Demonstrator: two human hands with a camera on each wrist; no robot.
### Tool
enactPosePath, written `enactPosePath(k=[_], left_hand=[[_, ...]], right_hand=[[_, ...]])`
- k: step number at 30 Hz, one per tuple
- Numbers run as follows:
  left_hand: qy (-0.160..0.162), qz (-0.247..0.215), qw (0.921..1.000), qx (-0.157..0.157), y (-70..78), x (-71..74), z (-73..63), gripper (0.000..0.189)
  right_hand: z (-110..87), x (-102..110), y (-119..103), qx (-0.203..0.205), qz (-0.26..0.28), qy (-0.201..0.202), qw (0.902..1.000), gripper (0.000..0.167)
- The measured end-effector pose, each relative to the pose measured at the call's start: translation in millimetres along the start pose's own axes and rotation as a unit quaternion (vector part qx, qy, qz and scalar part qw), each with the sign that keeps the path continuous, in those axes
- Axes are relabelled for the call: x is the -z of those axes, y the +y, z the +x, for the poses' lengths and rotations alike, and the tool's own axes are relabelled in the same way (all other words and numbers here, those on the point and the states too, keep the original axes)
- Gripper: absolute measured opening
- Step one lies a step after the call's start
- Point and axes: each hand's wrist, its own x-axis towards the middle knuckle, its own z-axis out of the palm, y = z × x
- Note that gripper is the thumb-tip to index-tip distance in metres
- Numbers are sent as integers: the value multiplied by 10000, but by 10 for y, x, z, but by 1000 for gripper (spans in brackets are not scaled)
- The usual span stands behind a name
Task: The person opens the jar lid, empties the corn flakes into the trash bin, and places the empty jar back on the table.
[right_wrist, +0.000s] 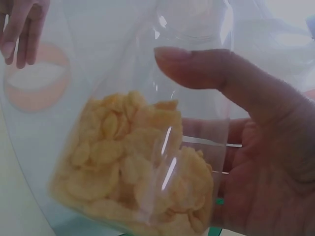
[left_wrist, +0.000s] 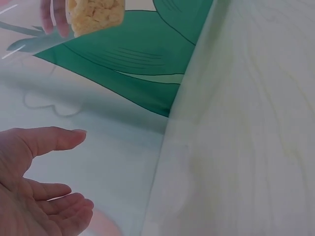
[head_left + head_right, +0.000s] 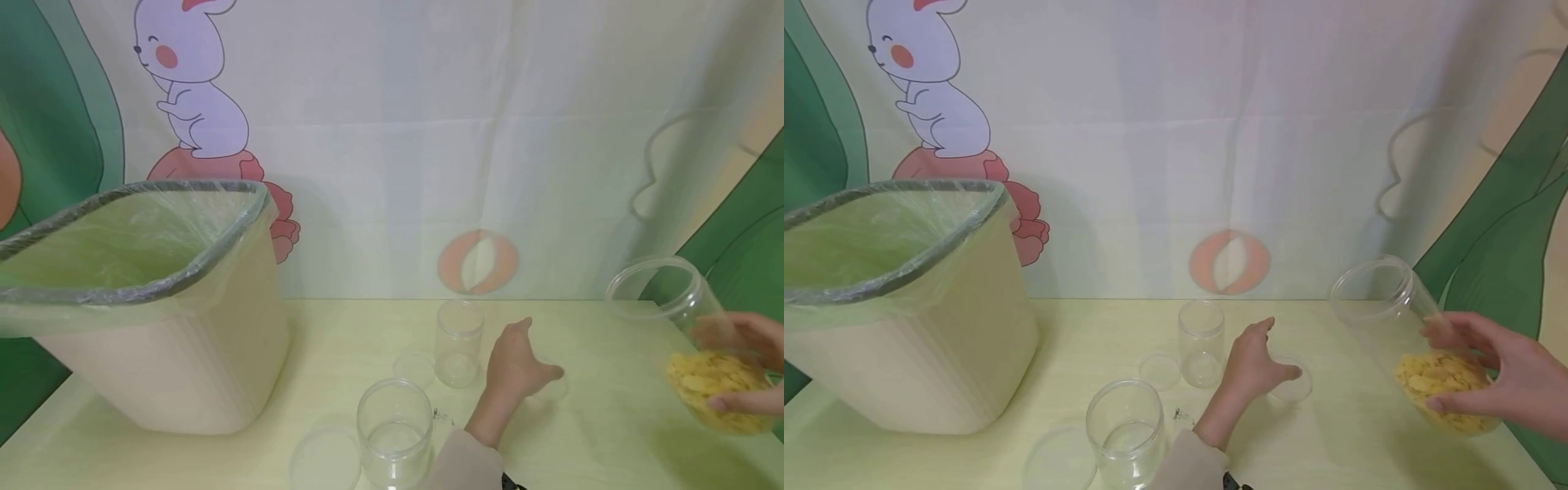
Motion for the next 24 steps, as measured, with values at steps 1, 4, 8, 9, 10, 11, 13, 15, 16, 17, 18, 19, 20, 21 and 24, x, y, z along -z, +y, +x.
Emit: enactPosePath(k=[1, 4, 8, 9, 10, 11, 13, 15, 16, 17, 18, 19, 20, 21, 24], left_hand=[[9, -27, 10000, -26, 15, 13, -6, 77], [41, -68, 9999, -125, 62, 56, -29, 76], [57, -161, 9995, -265, 131, 134, -68, 75], [62, -186, 9993, -316, 148, 155, -78, 75], [68, -210, 9991, -368, 166, 178, -89, 75], [75, -246, 9988, -421, 183, 201, -100, 74], [103, -317, 9980, -541, 218, 245, -120, 74], [115, -378, 9973, -616, 251, 285, -142, 73], [125, -411, 9970, -645, 266, 302, -152, 73], [130, -445, 9966, -674, 280, 319, -162, 73], [134, -478, 9963, -698, 293, 334, -171, 73], [140, -499, 9961, -710, 303, 348, -181, 73], [147, -508, 9960, -721, 312, 361, -189, 73], [167, -518, 9958, -737, 319, 374, -195, 73], [220, -545, 9956, -727, 332, 409, -217, 73]], right_hand=[[5, -3, -7, -12, 10, 42, 10000, 97], [21, -16, -30, 0, 56, 175, 9998, 96], [44, -30, -61, 28, -17, 275, 9996, 92], [49, -31, -70, -14, -80, 284, 9996, 91], [55, -33, -80, -55, -131, 298, 9995, 91], [59, -34, -91, -120, -208, 303, 9993, 90], [65, -34, -118, -281, -343, 282, 9986, 90], [73, -39, -155, -452, -428, 311, 9976, 91], [77, -40, -179, -524, -429, 311, 9972, 91], [82, -42, -204, -561, -413, 324, 9970, 91], [88, -45, -230, -565, -372, 340, 9971, 90], [92, -49, -259, -549, -306, 376, 9973, 90], [98, -55, -289, -510, -253, 415, 9975, 91], [105, -60, -320, -449, -161, 453, 9978, 92], [127, -84, -406, -255, 78, 546, 9981, 93]])
